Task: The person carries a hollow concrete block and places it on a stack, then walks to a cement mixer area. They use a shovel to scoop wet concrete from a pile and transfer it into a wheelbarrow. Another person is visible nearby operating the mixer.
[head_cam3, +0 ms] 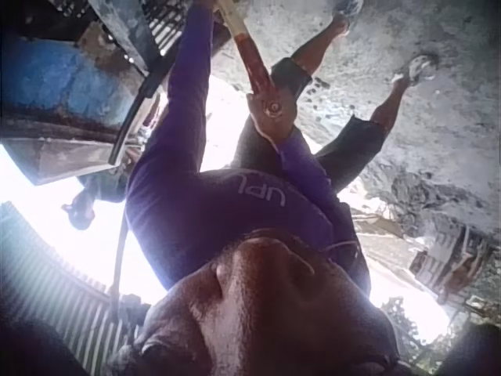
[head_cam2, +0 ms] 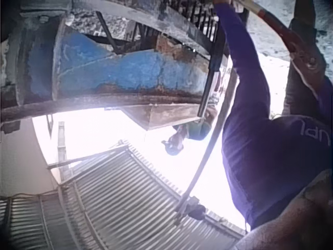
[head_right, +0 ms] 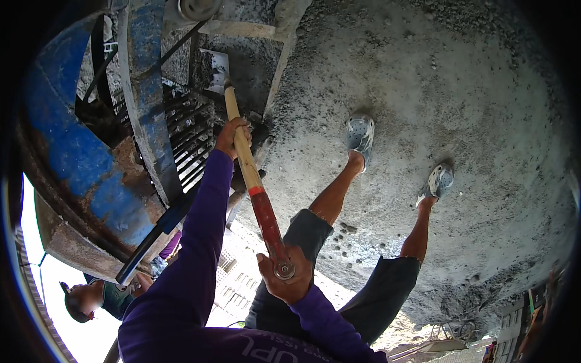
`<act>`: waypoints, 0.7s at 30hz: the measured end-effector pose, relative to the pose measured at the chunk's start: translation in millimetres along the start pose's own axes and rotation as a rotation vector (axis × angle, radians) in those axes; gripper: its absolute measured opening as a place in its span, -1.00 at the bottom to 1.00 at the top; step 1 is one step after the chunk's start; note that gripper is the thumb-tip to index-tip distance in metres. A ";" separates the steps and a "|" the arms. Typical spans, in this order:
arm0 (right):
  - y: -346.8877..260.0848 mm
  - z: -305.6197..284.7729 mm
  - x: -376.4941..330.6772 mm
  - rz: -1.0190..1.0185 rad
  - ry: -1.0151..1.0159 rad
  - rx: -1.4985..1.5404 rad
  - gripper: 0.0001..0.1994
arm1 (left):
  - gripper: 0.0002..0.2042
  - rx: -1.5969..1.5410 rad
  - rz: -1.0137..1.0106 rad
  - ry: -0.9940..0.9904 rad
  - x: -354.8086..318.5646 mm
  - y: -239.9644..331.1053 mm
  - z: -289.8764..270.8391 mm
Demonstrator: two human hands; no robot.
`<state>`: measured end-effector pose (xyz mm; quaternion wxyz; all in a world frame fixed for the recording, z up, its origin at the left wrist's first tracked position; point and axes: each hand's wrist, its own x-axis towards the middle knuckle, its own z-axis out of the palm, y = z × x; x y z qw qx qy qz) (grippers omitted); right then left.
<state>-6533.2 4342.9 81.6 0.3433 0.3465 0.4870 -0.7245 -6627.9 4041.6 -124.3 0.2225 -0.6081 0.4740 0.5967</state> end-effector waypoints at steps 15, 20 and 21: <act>12.1 30.3 22.4 -0.016 -0.035 0.039 -0.74 | -0.89 0.062 0.009 0.078 26.2 19.7 -24.0; 60.6 -2.7 51.9 0.223 0.095 0.333 -0.80 | -0.87 0.039 0.018 0.167 67.6 -33.9 -30.9; 71.8 -18.4 64.4 0.169 0.116 0.344 -0.81 | -0.79 0.048 0.047 0.184 81.8 -35.8 -29.8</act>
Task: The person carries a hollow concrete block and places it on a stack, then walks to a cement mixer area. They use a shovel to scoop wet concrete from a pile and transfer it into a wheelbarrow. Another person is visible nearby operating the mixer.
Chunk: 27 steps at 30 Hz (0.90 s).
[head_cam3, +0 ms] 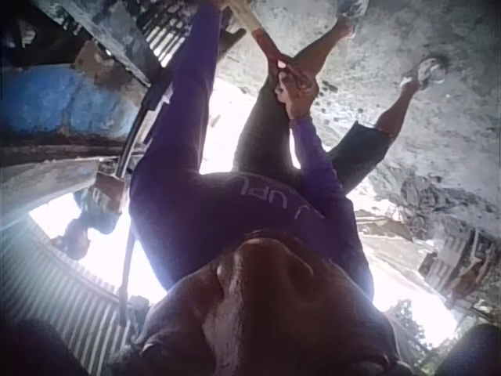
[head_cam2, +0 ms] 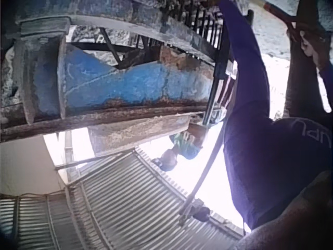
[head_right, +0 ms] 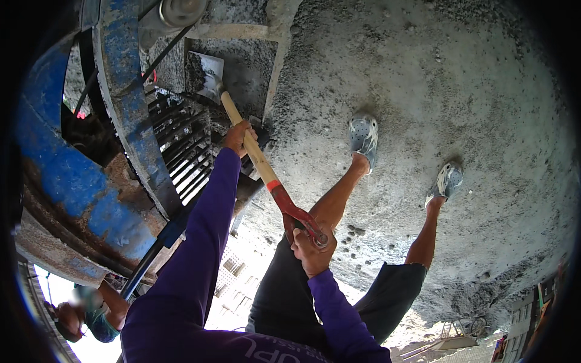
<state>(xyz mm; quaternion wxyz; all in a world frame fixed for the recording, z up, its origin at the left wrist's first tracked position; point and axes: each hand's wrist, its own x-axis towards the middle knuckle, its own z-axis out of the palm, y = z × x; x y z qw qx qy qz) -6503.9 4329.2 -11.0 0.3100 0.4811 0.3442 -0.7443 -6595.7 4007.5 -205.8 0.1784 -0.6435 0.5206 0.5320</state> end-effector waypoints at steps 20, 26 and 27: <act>-235.1 -369.4 -247.2 -0.230 0.409 -0.128 -0.82 | -0.72 -0.199 0.018 -0.116 -385.4 -244.2 277.7; -283.4 -446.7 -326.3 -0.231 0.494 0.067 -0.85 | -0.71 0.004 -0.032 -0.142 -464.6 -293.4 373.1; -286.8 -455.3 -320.0 -0.201 0.461 0.087 -0.84 | -0.68 0.101 -0.052 -0.094 -463.4 -288.6 388.3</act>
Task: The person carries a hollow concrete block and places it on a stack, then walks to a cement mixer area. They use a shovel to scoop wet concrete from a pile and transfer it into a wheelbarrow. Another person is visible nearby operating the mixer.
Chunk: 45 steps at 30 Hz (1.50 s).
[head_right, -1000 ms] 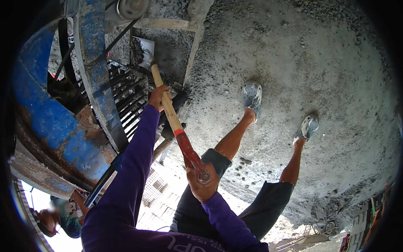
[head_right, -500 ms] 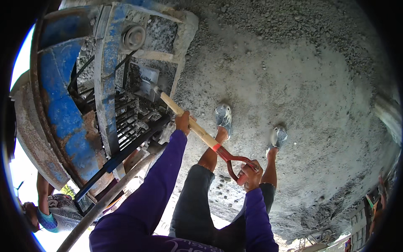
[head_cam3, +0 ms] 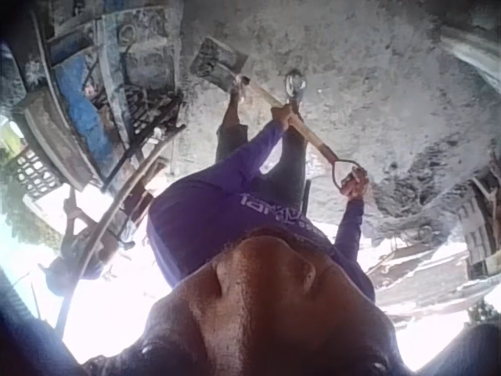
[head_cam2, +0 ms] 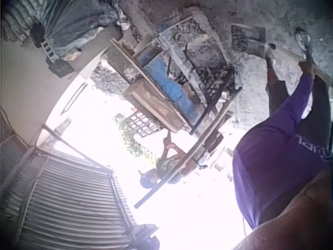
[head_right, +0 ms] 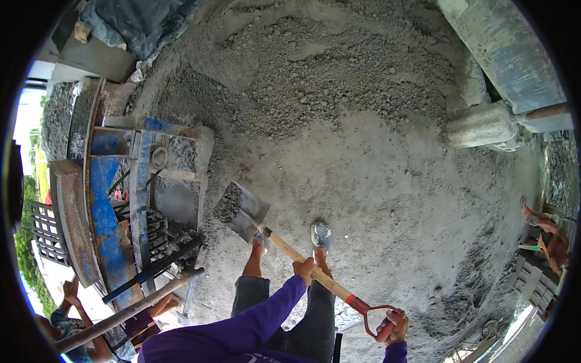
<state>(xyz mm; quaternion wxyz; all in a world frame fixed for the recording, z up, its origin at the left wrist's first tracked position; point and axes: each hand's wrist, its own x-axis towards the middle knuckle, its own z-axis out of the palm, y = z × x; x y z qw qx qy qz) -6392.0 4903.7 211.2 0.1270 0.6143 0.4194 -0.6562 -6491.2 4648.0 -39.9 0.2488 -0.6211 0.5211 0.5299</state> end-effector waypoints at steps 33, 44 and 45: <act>-17.7 131.8 -161.9 -0.344 -0.166 -0.195 -0.79 | -0.72 -0.348 -0.017 -0.310 -87.2 110.1 -107.4; -63.1 359.0 -297.0 -0.869 -0.507 -1.039 -0.74 | -0.71 -0.859 0.019 -0.450 -84.2 287.8 -204.5; -70.8 370.7 -307.7 -0.893 -0.532 -1.051 -0.74 | -0.66 -0.828 0.040 -0.458 -84.7 294.9 -203.7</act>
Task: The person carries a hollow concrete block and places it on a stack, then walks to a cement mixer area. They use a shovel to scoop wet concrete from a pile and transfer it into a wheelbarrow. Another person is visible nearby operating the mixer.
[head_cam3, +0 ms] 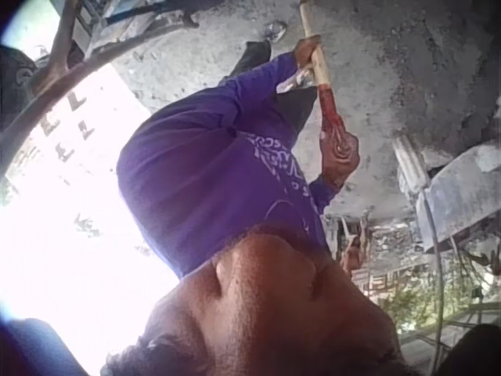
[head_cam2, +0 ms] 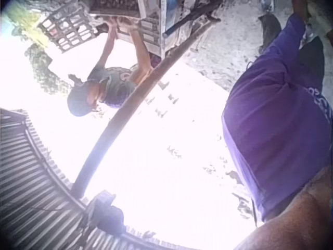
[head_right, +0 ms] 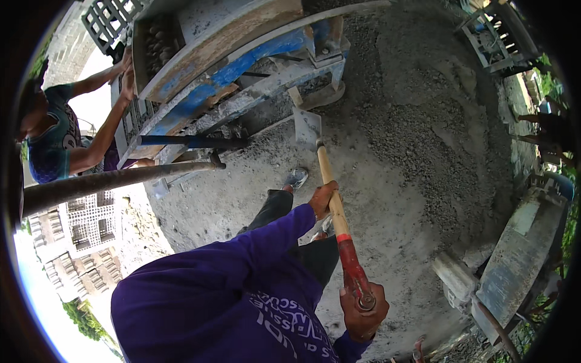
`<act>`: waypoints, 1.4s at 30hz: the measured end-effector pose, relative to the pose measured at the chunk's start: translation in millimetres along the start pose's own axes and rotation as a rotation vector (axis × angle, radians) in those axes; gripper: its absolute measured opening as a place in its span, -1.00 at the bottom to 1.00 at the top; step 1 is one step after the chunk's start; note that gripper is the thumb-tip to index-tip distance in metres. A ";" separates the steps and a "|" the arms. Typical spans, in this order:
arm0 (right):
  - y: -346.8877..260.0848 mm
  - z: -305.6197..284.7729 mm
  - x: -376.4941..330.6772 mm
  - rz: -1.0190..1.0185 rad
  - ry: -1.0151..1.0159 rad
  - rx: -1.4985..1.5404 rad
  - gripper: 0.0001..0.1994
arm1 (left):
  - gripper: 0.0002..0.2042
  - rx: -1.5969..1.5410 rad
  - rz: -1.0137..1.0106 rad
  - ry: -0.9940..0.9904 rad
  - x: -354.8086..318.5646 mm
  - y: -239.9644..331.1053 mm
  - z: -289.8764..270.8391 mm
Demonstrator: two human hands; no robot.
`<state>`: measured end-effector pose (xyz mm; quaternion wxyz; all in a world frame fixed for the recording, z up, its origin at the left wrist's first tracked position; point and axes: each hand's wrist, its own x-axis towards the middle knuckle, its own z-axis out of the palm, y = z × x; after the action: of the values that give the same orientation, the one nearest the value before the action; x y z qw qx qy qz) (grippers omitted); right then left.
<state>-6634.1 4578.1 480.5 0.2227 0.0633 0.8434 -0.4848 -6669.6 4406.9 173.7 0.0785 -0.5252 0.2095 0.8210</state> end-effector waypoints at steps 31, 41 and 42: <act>19.7 -233.1 127.1 -0.566 -0.111 -0.255 -0.80 | -0.74 0.442 0.172 0.629 -144.2 -176.4 -184.8; 27.1 -192.6 60.7 -0.416 -0.075 -0.637 -0.77 | -0.69 0.341 0.407 0.604 -175.3 -162.9 -236.7; 30.8 -201.7 59.7 -0.396 -0.132 -0.538 -0.75 | -0.69 0.344 0.390 0.598 -173.0 -175.1 -251.9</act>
<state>-6740.9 4758.3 516.9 0.1873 -0.1944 0.9207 -0.2819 -6324.2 4472.8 192.0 -0.0564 -0.6707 0.4534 0.5843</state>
